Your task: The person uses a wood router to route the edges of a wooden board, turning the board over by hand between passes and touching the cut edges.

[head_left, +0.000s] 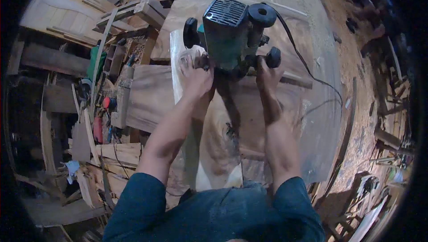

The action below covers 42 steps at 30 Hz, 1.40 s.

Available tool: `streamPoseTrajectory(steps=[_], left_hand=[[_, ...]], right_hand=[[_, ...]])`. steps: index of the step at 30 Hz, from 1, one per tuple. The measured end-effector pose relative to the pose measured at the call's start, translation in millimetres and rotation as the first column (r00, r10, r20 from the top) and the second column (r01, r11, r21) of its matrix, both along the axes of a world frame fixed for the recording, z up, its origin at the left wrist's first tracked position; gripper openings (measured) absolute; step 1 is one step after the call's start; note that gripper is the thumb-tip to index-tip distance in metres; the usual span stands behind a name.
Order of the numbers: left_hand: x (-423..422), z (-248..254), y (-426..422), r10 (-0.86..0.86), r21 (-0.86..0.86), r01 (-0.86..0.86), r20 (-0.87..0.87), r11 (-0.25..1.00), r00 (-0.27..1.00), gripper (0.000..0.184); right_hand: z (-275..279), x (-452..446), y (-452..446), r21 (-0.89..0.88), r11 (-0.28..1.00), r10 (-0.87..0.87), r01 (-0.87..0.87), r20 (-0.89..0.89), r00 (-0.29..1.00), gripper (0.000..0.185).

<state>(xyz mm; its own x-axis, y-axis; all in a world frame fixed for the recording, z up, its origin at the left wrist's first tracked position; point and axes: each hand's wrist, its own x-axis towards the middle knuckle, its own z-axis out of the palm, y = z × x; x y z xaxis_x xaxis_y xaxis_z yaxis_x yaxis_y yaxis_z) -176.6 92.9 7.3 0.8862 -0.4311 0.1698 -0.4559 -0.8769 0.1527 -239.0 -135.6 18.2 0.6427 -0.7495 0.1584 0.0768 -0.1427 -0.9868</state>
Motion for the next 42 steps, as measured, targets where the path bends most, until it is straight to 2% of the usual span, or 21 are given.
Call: streamPoseTrajectory(steps=[1, 4, 5, 7, 8, 9, 12, 15, 18, 21, 24, 27, 30, 33, 36, 39, 42], left_hand=[[-11, -5, 4, -0.002, -0.006, 0.002, -0.009, 1.000, 1.000, 0.055], [-41, -17, 13, 0.026, 0.009, -0.026, -0.077, 1.000, 0.997, 0.052], [-53, -9, 14, 0.043, 0.046, -0.037, -0.128, 0.998, 0.991, 0.052], [-73, -7, 19, 0.040, 0.022, -0.038, -0.148, 0.999, 0.988, 0.051], [-83, -8, 22, 0.024, -0.042, -0.029, -0.116, 0.999, 0.993, 0.051], [-92, -9, 24, 0.010, -0.106, -0.018, -0.083, 0.994, 0.997, 0.051], [-112, -18, 30, -0.018, -0.116, 0.012, -0.053, 0.993, 0.998, 0.052], [-133, -7, 35, 0.005, -0.008, -0.006, -0.171, 1.000, 0.985, 0.053], [-147, -7, 39, 0.014, 0.045, -0.007, -0.165, 0.999, 0.986, 0.061], [-160, -4, 42, -0.011, 0.030, 0.015, -0.123, 0.999, 0.992, 0.062], [-170, -3, 45, -0.009, 0.065, 0.018, -0.140, 0.998, 0.990, 0.063], [-174, -10, 47, -0.025, -0.038, 0.021, -0.124, 0.999, 0.992, 0.053], [-178, -15, 48, -0.020, 0.018, 0.022, -0.105, 1.000, 0.994, 0.053], [-183, -8, 47, -0.010, -0.105, -0.003, -0.121, 0.994, 0.993, 0.053], [-184, -11, 48, -0.010, 0.033, 0.014, -0.114, 0.999, 0.993, 0.053], [-188, -11, 50, -0.021, 0.062, 0.027, -0.089, 0.998, 0.996, 0.064], [-197, -8, 51, -0.037, 0.002, 0.038, -0.098, 0.999, 0.994, 0.063]], right_hand=[[34, -22, 14, 0.085, 0.996, 0.018, -0.014, -0.039, 0.999, 0.034], [20, -58, 21, -0.044, 0.998, 0.041, -0.034, 0.169, 0.985, 0.033], [17, -70, 25, -0.114, 0.993, -0.010, 0.027, 0.146, 0.989, 0.031], [16, -93, 39, 0.060, 0.998, -0.009, -0.005, 0.242, 0.970, 0.032], [18, -101, 44, 0.144, 0.989, -0.017, -0.026, 0.293, 0.956, 0.032], [4, -113, 35, 0.106, 0.991, 0.058, -0.083, 0.221, 0.974, 0.034], [15, -142, 51, 0.120, 0.992, 0.005, -0.029, 0.195, 0.981, 0.035], [12, -164, 54, 0.126, 0.992, 0.007, -0.031, 0.188, 0.982, 0.036], [9, -182, 58, 0.109, 0.994, -0.028, 0.009, 0.174, 0.984, 0.037], [14, -196, 64, 0.098, 0.995, -0.041, 0.025, 0.169, 0.985, 0.034], [36, -204, 78, 0.192, 0.981, -0.063, 0.017, 0.236, 0.970, 0.029], [21, -210, 72, 0.175, 0.984, -0.061, 0.028, 0.187, 0.980, 0.026], [32, -216, 75, 0.199, 0.980, -0.053, 0.019, 0.165, 0.985, 0.026], [22, -220, 73, 0.175, 0.984, -0.064, 0.035, 0.165, 0.984, 0.027], [33, -222, 83, 0.145, 0.988, -0.085, 0.056, 0.197, 0.977, 0.021], [27, -227, 82, 0.169, 0.984, -0.089, 0.053, 0.215, 0.973, 0.021], [31, -235, 83, 0.135, 0.989, -0.084, 0.064, 0.147, 0.986, 0.021]])
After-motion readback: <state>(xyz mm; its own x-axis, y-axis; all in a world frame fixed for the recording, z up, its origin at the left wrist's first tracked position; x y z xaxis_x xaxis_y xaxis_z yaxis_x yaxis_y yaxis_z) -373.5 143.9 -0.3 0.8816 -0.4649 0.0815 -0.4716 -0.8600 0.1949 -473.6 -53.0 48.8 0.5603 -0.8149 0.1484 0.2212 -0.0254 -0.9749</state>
